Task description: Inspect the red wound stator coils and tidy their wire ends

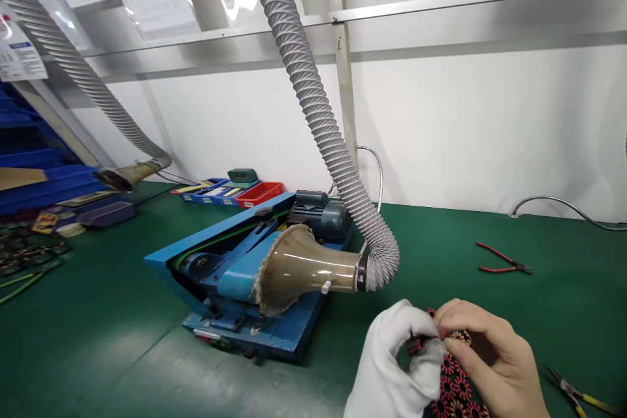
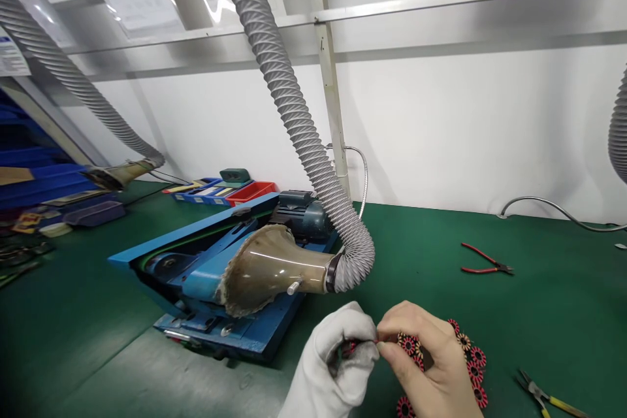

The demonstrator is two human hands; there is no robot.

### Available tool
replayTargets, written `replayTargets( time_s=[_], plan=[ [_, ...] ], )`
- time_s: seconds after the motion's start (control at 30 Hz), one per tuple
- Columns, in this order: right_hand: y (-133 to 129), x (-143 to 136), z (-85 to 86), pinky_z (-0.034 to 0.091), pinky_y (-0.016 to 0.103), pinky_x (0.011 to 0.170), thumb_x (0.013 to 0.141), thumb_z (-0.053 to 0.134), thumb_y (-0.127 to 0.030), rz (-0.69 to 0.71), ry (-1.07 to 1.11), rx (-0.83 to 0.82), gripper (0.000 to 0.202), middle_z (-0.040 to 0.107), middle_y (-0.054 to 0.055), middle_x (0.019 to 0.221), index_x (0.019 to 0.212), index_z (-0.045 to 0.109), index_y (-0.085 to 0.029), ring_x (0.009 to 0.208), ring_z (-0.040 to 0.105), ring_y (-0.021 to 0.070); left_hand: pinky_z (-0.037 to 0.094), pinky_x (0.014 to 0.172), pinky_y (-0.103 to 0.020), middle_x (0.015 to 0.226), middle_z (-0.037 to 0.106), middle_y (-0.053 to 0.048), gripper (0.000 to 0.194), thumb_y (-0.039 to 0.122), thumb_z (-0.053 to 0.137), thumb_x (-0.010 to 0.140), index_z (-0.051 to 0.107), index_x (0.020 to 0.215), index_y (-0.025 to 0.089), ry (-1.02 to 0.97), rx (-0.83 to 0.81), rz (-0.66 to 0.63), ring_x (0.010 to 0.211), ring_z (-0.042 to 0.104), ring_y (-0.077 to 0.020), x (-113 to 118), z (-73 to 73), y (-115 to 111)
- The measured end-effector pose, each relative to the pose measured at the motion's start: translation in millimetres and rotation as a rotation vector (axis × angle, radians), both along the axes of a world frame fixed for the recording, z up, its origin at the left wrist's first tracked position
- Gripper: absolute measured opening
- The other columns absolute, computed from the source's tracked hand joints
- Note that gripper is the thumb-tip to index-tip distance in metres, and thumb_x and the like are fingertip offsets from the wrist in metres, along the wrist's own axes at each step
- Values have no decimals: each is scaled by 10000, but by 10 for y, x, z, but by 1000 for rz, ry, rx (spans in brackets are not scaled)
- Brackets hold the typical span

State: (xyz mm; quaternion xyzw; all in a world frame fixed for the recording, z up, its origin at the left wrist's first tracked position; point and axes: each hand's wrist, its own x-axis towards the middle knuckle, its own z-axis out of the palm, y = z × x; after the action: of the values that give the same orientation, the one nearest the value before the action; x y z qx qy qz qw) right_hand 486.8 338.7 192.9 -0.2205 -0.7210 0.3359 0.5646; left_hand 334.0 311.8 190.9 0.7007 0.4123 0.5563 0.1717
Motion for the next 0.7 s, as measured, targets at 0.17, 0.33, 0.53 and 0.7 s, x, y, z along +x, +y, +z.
replayTargets(
  time_s=[0.17, 0.33, 0.53, 0.7],
  plan=[
    [19, -11, 49, 553, 333, 682, 837, 600, 47, -36, -43, 296, 354, 713, 38, 793, 1042, 685, -230, 731, 665, 206, 397, 505, -204, 613, 438, 45, 204, 8, 462, 682, 470, 709, 211, -61, 14, -14, 523, 455, -91, 62, 56, 21],
    [-36, -4, 37, 465, 278, 612, 917, 524, -48, -126, -173, 230, 189, 609, 16, 723, 861, 596, -214, 672, 583, 167, 371, 487, -227, 582, 460, 29, 166, 50, 469, 704, 491, 674, 212, 213, 238, 224, 509, 450, -112, 68, 67, 19],
    [-71, -71, -34, 275, 221, 411, 1001, 442, -442, 230, 70, -594, 447, 312, -75, 503, 620, 401, -213, 413, 312, 96, 338, 485, -278, 562, 502, -5, 165, 109, 487, 785, 561, 682, 214, 457, 421, 389, 507, 435, -153, 27, 68, -2],
    [-43, 5, 9, 419, 253, 549, 983, 521, -343, 151, 88, -320, 352, 546, -3, 566, 675, 596, -187, 544, 526, 141, 400, 523, -216, 605, 487, 32, 166, 56, 471, 750, 506, 706, 213, 132, 129, 129, 531, 481, -108, -12, 51, 1]
  ],
)
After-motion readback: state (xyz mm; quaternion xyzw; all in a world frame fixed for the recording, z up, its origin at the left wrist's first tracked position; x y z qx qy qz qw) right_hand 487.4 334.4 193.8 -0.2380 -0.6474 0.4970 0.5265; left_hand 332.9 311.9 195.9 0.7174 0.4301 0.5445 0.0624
